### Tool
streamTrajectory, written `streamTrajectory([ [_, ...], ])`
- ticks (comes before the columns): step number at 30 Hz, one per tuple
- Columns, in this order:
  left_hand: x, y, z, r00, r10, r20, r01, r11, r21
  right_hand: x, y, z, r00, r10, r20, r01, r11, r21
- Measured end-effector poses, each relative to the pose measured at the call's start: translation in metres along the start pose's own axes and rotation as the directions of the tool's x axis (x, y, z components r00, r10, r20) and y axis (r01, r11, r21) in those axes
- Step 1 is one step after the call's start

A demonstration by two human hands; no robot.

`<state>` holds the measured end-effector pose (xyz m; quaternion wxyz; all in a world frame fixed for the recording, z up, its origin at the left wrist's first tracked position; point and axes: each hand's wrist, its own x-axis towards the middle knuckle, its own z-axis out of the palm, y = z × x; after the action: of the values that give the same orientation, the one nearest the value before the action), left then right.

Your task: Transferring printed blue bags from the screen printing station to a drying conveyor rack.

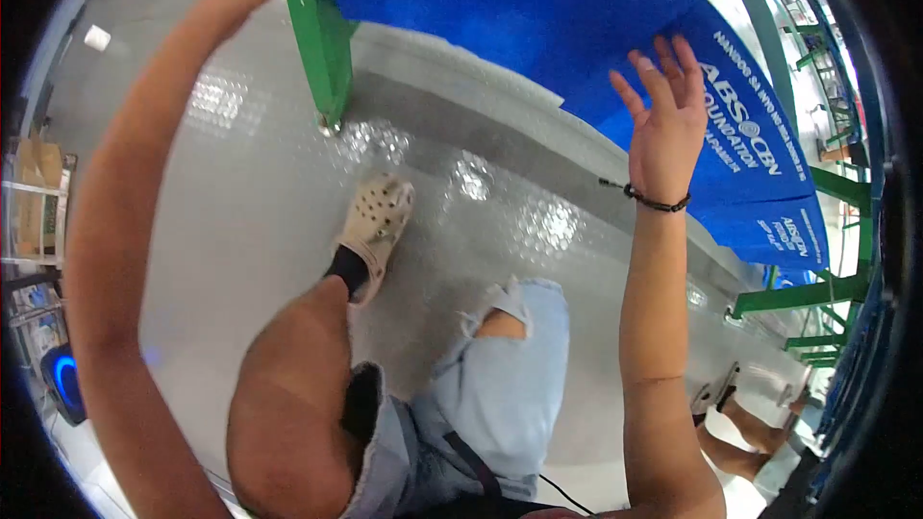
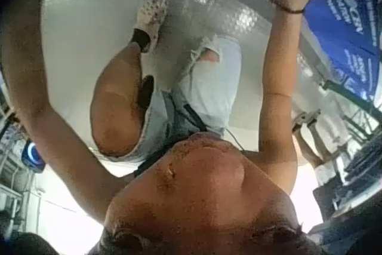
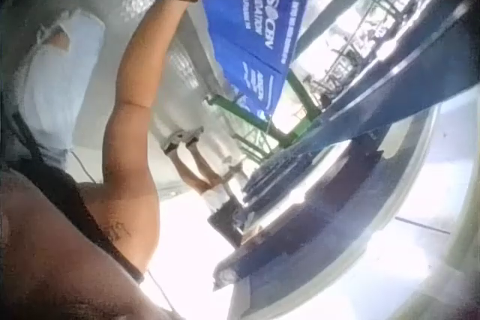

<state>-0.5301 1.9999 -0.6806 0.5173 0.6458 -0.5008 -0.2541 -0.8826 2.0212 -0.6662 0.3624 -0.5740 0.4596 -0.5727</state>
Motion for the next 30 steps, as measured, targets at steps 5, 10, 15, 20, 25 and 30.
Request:
streamTrajectory([
  [5,0.011,0.042,-0.068,0.989,0.141,-0.054,-0.143,0.989,-0.039,0.002,-0.012,0.024,0.992,0.126,0.005,-0.126,0.990,0.068],
  [10,0.005,0.051,-0.094,0.989,0.133,0.070,-0.140,0.985,0.102,-0.002,-0.054,0.007,0.940,0.099,0.326,-0.189,0.947,0.259],
  [15,-0.021,0.067,-0.119,0.946,0.070,0.317,0.051,0.933,-0.357,-0.009,-0.093,0.007,0.902,0.040,0.430,-0.224,0.895,0.386],
  [20,-0.004,0.087,-0.137,0.959,0.089,0.269,0.011,0.937,-0.350,0.023,-0.108,-0.029,0.847,-0.065,0.527,-0.160,0.915,0.370],
  [25,0.121,0.117,-0.183,0.758,0.106,0.643,0.172,0.919,-0.354,0.097,-0.120,-0.047,0.934,-0.090,0.345,0.080,0.996,0.043],
  [30,0.160,0.153,-0.104,0.919,0.119,0.376,0.067,0.893,-0.445,0.178,-0.129,-0.017,0.843,0.142,0.519,-0.433,0.753,0.496],
])
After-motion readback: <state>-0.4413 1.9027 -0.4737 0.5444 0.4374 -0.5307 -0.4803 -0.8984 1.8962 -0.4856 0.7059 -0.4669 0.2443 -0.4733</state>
